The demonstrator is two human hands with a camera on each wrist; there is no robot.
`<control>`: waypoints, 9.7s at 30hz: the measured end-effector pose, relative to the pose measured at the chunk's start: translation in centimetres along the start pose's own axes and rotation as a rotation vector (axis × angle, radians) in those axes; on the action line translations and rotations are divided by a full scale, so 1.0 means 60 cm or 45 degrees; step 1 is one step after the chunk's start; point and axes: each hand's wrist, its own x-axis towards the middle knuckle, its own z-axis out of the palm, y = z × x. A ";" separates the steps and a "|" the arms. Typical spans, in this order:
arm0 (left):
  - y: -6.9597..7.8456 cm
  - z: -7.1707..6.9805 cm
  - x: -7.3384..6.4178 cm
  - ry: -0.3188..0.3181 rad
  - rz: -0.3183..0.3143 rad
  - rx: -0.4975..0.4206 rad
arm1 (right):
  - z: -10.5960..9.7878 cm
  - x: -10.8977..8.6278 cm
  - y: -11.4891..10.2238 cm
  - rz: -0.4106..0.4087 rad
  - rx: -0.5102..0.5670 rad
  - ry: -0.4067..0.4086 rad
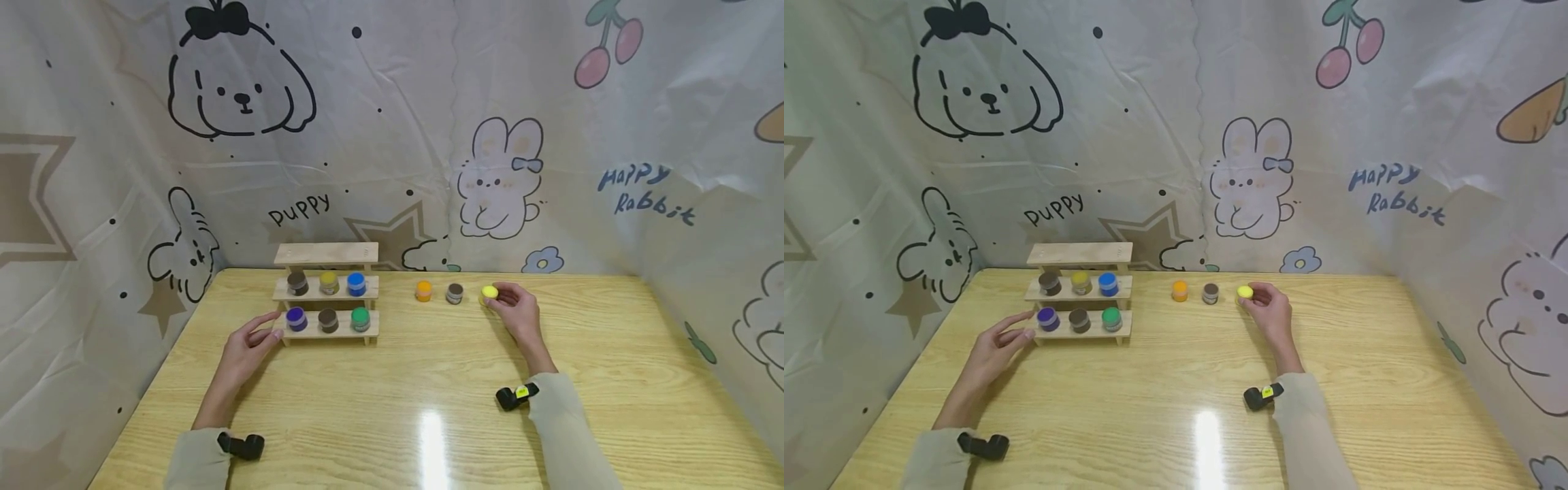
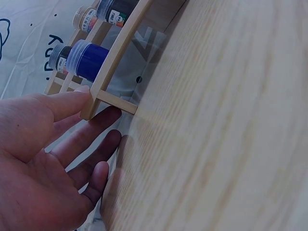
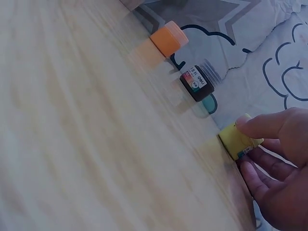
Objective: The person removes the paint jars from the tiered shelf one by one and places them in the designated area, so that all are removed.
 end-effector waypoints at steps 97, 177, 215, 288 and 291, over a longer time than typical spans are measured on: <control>0.009 0.003 -0.002 0.015 0.008 0.011 | 0.281 -0.067 -0.222 -0.509 0.048 -0.494; 0.007 -0.001 0.001 -0.009 0.015 0.032 | 0.151 -0.084 -0.065 -0.156 -0.045 -0.246; 0.003 0.003 -0.001 -0.013 0.029 -0.049 | 0.225 -0.110 -0.198 -0.543 0.206 -0.420; -0.002 0.002 0.004 0.009 -0.009 -0.006 | 0.252 -0.081 -0.245 -0.572 0.073 -0.532; -0.003 0.002 0.003 0.006 -0.009 -0.008 | 0.237 -0.085 -0.239 -0.574 0.077 -0.506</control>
